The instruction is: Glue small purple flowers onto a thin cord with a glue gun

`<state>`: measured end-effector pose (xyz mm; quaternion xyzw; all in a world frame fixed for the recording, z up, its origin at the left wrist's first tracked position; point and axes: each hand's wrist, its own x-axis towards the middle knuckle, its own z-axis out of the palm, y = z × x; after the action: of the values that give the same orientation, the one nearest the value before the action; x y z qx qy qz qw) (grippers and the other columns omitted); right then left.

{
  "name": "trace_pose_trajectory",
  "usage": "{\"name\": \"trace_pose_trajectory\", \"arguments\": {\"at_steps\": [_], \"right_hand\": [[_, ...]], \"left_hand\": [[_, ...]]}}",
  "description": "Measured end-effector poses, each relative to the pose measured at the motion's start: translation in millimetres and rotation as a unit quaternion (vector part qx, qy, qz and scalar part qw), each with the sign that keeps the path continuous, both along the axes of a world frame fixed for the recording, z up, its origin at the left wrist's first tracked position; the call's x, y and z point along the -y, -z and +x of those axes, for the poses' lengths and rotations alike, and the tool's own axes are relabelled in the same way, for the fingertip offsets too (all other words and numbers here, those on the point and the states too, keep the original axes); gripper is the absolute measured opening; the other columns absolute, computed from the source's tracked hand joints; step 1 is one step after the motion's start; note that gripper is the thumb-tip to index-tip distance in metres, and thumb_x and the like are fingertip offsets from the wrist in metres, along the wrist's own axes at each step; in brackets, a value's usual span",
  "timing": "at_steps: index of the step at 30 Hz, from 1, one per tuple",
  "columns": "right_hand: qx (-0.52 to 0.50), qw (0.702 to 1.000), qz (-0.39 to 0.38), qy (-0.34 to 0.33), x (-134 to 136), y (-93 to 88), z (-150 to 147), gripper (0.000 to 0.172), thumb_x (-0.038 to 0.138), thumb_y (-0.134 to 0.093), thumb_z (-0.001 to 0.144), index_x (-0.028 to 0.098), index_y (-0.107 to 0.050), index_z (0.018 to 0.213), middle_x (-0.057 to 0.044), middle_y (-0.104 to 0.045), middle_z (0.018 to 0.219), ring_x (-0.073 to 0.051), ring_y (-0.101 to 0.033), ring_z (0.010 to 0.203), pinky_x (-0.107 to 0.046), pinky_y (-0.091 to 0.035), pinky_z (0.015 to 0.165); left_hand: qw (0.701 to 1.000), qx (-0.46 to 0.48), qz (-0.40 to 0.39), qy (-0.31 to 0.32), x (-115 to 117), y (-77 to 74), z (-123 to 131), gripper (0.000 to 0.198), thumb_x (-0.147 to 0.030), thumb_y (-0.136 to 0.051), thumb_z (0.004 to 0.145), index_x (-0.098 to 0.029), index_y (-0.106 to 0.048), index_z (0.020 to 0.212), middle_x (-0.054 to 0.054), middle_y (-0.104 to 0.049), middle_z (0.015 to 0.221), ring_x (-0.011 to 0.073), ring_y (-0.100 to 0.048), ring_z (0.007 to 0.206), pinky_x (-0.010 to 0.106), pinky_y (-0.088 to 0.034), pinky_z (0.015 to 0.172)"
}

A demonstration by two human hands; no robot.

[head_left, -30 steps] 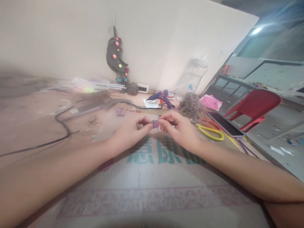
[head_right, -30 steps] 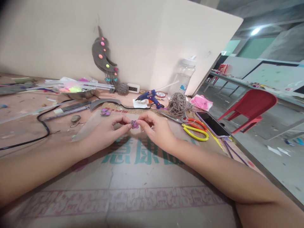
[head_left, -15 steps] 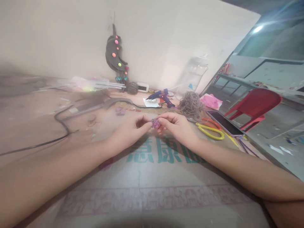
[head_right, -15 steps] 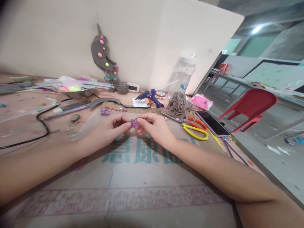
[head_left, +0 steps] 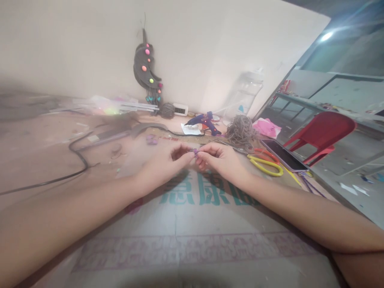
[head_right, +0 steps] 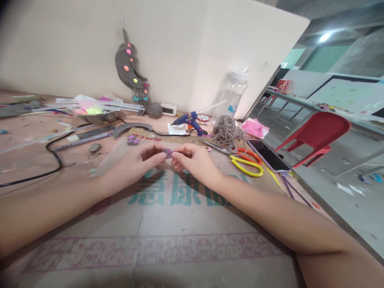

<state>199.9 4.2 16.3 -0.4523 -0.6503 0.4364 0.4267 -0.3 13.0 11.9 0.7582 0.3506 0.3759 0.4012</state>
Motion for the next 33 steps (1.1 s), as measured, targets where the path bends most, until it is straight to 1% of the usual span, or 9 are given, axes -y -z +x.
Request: {"name": "trace_pose_trajectory", "arguments": {"at_steps": [3, 5, 7, 11, 14, 17, 22, 27, 33], "right_hand": [[0.022, 1.000, 0.014, -0.006, -0.1, 2.3, 0.3, 0.017, 0.034, -0.071, 0.083, 0.017, -0.068, 0.083, 0.001, -0.071, 0.069, -0.011, -0.067, 0.058, -0.025, -0.057, 0.059], [0.045, 0.998, 0.044, -0.004, -0.8, 3.8, 1.9, 0.017, 0.034, -0.069, 0.085, 0.018, -0.067, 0.084, 0.001, -0.070, 0.068, -0.011, -0.065, 0.057, -0.024, -0.054, 0.057], [0.083, 0.991, 0.103, 0.015, -1.2, 4.2, 4.5, 0.014, 0.032, -0.068, 0.087, 0.019, -0.066, 0.084, 0.002, -0.069, 0.069, -0.011, -0.063, 0.059, -0.024, -0.052, 0.057], [0.160, 0.956, 0.241, 0.045, 1.5, 1.7, 8.5, 0.009, 0.027, -0.062, 0.092, 0.020, -0.067, 0.089, 0.001, -0.068, 0.072, -0.011, -0.063, 0.066, -0.024, -0.049, 0.063], [0.165, 0.949, 0.269, 0.019, 5.0, 0.8, 6.3, 0.011, 0.025, -0.056, 0.096, 0.020, -0.067, 0.094, 0.001, -0.069, 0.073, -0.011, -0.064, 0.067, -0.024, -0.050, 0.064], [0.123, 0.964, 0.235, -0.001, 6.2, 2.5, 2.1, 0.010, 0.027, -0.056, 0.096, 0.020, -0.063, 0.093, 0.002, -0.068, 0.071, -0.011, -0.065, 0.064, -0.024, -0.051, 0.062], [0.058, 0.989, 0.136, 0.023, 3.1, 2.0, -0.2, 0.013, 0.032, -0.063, 0.092, 0.020, -0.062, 0.089, 0.003, -0.068, 0.066, -0.011, -0.065, 0.059, -0.024, -0.053, 0.059], [0.038, 0.997, 0.065, 0.021, 0.4, -2.3, -0.2, 0.020, 0.038, -0.065, 0.090, 0.018, -0.066, 0.086, 0.002, -0.068, 0.065, -0.011, -0.063, 0.054, -0.025, -0.055, 0.057], [0.024, 1.000, -0.001, 0.002, 0.8, -4.2, -2.2, 0.028, 0.045, -0.069, 0.086, 0.019, -0.063, 0.077, 0.002, -0.068, 0.063, -0.010, -0.062, 0.051, -0.024, -0.055, 0.054]], "left_hand": [[1.000, -0.015, 0.004, -0.012, -0.2, -0.2, -0.8, 0.031, -0.042, -0.053, 0.097, -0.017, -0.067, 0.085, -0.001, -0.063, 0.076, 0.0140, -0.055, 0.071, 0.027, -0.041, 0.067], [1.000, -0.016, 0.000, -0.024, -0.4, 0.0, -1.1, 0.031, -0.042, -0.054, 0.096, -0.017, -0.066, 0.083, -0.002, -0.061, 0.074, 0.0132, -0.053, 0.069, 0.026, -0.040, 0.065], [0.999, -0.016, -0.003, -0.035, -0.3, 0.2, -1.3, 0.029, -0.041, -0.055, 0.096, -0.017, -0.065, 0.082, -0.002, -0.061, 0.074, 0.0131, -0.053, 0.068, 0.026, -0.040, 0.064], [0.999, -0.022, -0.012, -0.044, 0.2, 0.1, -1.4, 0.029, -0.040, -0.055, 0.095, -0.018, -0.065, 0.079, -0.002, -0.061, 0.069, 0.0132, -0.052, 0.063, 0.026, -0.039, 0.061], [0.999, -0.018, -0.017, -0.033, -1.6, 1.4, -1.4, 0.029, -0.041, -0.057, 0.094, -0.018, -0.065, 0.078, -0.002, -0.061, 0.068, 0.0131, -0.052, 0.063, 0.026, -0.039, 0.060], [0.999, -0.009, -0.028, -0.014, -5.3, 4.6, -1.4, 0.029, -0.040, -0.057, 0.094, -0.017, -0.065, 0.078, -0.002, -0.062, 0.070, 0.0126, -0.053, 0.064, 0.025, -0.039, 0.061], [0.998, 0.017, -0.050, 0.019, -10.4, 9.8, -2.3, 0.029, -0.040, -0.057, 0.094, -0.017, -0.066, 0.079, -0.001, -0.062, 0.071, 0.0114, -0.052, 0.062, 0.024, -0.039, 0.059], [0.998, 0.023, -0.052, 0.019, -14.7, 14.1, -3.7, 0.030, -0.043, -0.060, 0.092, -0.016, -0.068, 0.083, 0.000, -0.066, 0.075, 0.0133, -0.058, 0.068, 0.025, -0.044, 0.063], [0.998, 0.015, -0.056, 0.013, -14.5, 13.9, -2.8, 0.029, -0.043, -0.060, 0.092, -0.017, -0.073, 0.091, 0.001, -0.070, 0.078, 0.0140, -0.060, 0.068, 0.025, -0.046, 0.062]]}}
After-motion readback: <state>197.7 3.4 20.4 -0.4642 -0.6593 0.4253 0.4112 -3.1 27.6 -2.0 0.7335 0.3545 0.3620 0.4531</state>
